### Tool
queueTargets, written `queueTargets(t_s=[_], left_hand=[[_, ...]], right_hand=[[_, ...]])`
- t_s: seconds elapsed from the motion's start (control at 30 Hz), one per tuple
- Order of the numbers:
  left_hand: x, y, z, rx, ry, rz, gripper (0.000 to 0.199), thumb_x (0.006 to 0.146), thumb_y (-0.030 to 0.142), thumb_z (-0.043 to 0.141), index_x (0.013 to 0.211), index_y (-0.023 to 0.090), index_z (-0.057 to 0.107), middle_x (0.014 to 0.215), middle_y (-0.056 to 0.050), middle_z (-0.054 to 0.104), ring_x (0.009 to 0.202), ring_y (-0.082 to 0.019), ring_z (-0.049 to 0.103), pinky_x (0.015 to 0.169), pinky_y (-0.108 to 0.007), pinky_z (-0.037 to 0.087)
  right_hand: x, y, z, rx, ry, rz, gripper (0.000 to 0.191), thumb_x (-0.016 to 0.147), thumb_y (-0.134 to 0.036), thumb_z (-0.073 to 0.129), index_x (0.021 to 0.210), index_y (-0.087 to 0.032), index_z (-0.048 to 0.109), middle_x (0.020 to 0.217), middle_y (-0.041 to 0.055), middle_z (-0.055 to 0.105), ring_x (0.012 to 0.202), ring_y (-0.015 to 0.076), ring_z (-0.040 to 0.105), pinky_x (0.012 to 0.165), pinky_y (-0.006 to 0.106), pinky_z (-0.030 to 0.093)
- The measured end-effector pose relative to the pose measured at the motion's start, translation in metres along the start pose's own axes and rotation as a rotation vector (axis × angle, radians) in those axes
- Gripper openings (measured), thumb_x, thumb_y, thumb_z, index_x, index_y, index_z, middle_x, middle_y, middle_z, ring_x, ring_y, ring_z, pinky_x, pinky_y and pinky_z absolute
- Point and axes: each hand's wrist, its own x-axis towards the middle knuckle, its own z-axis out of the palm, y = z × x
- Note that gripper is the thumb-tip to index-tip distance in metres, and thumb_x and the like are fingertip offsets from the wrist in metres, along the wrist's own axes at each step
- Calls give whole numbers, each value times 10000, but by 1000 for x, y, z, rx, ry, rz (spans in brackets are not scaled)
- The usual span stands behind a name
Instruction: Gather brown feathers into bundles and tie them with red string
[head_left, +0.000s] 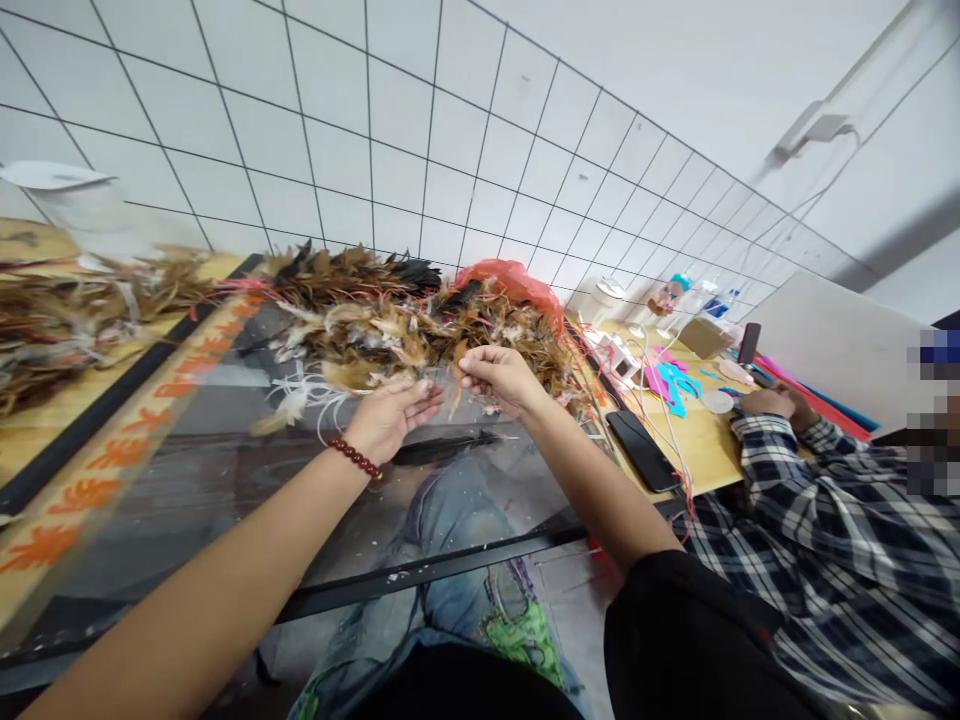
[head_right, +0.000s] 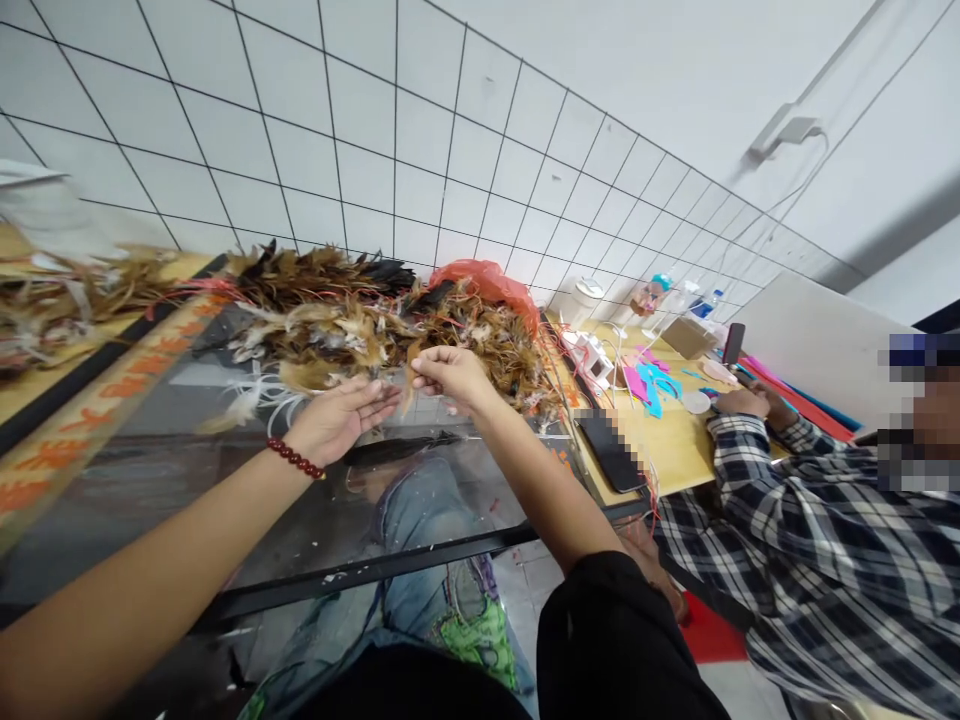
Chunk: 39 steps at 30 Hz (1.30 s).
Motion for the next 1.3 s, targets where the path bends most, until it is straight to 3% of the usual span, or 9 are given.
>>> queueTargets(t_s=[0.3, 0.53, 0.67, 0.8, 0.9, 0.97, 1.03, 1.13, 1.3], left_hand=[[-1, -2, -2, 50, -39, -140, 94, 787, 96, 728, 789, 124, 639, 861, -131, 754, 745, -179, 736, 646, -241, 581], [-7, -3, 2, 129, -169, -152, 102, 789, 35, 689, 704, 88, 671, 623, -53, 651, 510, -86, 597, 504, -165, 511], [-11, -2, 5, 215, -256, -192, 133, 803, 39, 664, 678, 83, 664, 576, -37, 603, 469, -84, 553, 451, -166, 474], [-7, -1, 3, 145, -158, -149, 119, 815, 52, 656, 712, 109, 640, 651, -54, 650, 532, -108, 615, 504, -195, 525], [-2, -1, 1, 85, -85, -119, 116, 834, 57, 637, 738, 122, 628, 627, -24, 629, 500, -86, 587, 467, -167, 498], [0, 0, -1, 65, -62, -104, 132, 860, 60, 602, 747, 123, 629, 608, -12, 615, 480, -75, 564, 450, -154, 483], [1, 0, -1, 57, -51, -96, 156, 884, 59, 565, 760, 122, 637, 622, -19, 631, 497, -80, 575, 461, -156, 495], [2, 0, -1, 49, -42, -96, 170, 896, 57, 549, 774, 126, 645, 632, -19, 643, 512, -82, 585, 472, -158, 506], [4, 2, -3, 47, -25, -92, 203, 911, 64, 526, 766, 131, 652, 618, -9, 634, 503, -73, 571, 464, -149, 499]], right_hand=[[13, 4, 22, -63, 101, -153, 192, 740, -252, 768, 708, -165, 600, 572, -36, 641, 551, 86, 656, 528, 158, 515], [10, 10, 18, -144, 104, -183, 138, 769, -223, 715, 724, -172, 594, 603, -44, 624, 556, 82, 619, 576, 190, 533], [1, -5, -18, -331, 56, -216, 100, 781, -214, 675, 861, -167, 638, 749, -4, 679, 666, 110, 646, 691, 251, 548], [-21, -25, -80, -1000, 157, -252, 161, 764, -122, 621, 897, -161, 703, 841, 21, 710, 799, 147, 653, 797, 266, 489], [-38, -19, -110, -1478, 10, -98, 207, 761, -101, 581, 859, -192, 738, 816, 20, 724, 812, 170, 650, 770, 263, 448], [-42, -4, -114, -1578, -31, -59, 228, 779, -171, 619, 966, -217, 741, 864, 27, 732, 833, 180, 653, 744, 254, 437], [-37, 13, -111, -1551, -30, -102, 273, 796, -252, 657, 1058, -219, 723, 925, 39, 732, 867, 183, 651, 741, 244, 433], [-19, 24, -103, -1365, -6, -146, 178, 833, -235, 623, 959, -178, 735, 929, 39, 728, 858, 153, 643, 755, 221, 431], [1, -10, -117, -1116, 259, -195, 203, 866, -250, 575, 965, -132, 707, 847, 20, 702, 768, 126, 612, 718, 215, 434]])
